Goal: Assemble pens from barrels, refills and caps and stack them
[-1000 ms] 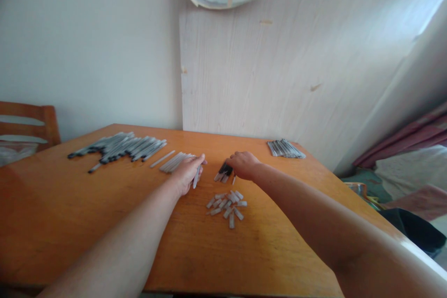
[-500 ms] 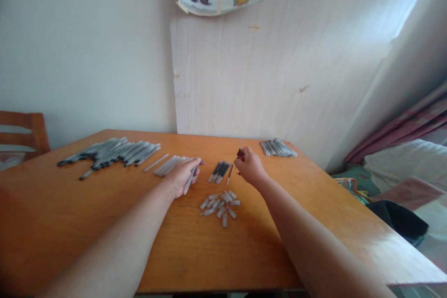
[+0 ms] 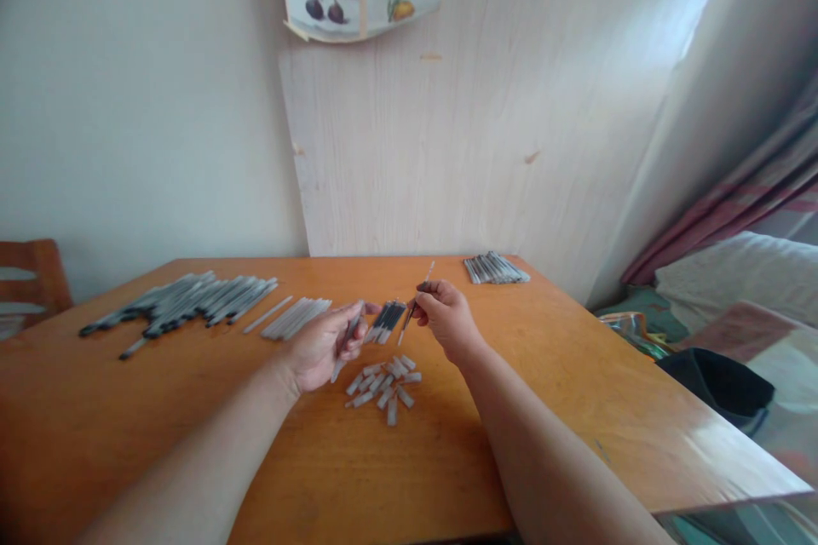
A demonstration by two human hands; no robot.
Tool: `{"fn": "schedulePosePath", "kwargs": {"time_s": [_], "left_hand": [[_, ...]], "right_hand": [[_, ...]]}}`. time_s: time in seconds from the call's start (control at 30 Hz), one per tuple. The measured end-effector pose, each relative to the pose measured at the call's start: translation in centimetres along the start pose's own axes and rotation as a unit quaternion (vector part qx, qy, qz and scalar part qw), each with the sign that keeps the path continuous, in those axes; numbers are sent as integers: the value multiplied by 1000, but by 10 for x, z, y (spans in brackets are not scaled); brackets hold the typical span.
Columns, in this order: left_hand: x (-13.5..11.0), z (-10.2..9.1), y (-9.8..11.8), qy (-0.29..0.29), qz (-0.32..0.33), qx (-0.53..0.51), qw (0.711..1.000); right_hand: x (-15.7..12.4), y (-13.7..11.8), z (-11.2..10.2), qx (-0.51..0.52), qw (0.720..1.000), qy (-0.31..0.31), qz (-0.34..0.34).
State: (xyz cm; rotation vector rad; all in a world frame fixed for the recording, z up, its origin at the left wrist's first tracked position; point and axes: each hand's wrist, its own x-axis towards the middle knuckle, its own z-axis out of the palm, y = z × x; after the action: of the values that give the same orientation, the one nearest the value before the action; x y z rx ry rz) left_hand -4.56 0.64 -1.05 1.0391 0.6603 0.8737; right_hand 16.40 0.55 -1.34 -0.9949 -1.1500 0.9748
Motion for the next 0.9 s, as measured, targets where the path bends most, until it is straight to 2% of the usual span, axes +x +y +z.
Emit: {"fn": "schedulePosePath", "kwargs": {"time_s": [0.17, 0.43, 0.7, 0.9], "left_hand": [[-1, 3, -6, -4, -28, 35, 999], [-2, 6, -12, -93, -50, 94, 990], [-2, 5, -12, -99, -40, 93, 990], [-2, 5, -12, -97, -42, 85, 991]], "right_hand": [[-3, -7, 0, 53, 999, -2, 9], [-12, -14, 8, 96, 995, -28, 10], [-13, -14, 9, 84, 996, -28, -2], [-13, -12, 10, 67, 996, -54, -2]]}}
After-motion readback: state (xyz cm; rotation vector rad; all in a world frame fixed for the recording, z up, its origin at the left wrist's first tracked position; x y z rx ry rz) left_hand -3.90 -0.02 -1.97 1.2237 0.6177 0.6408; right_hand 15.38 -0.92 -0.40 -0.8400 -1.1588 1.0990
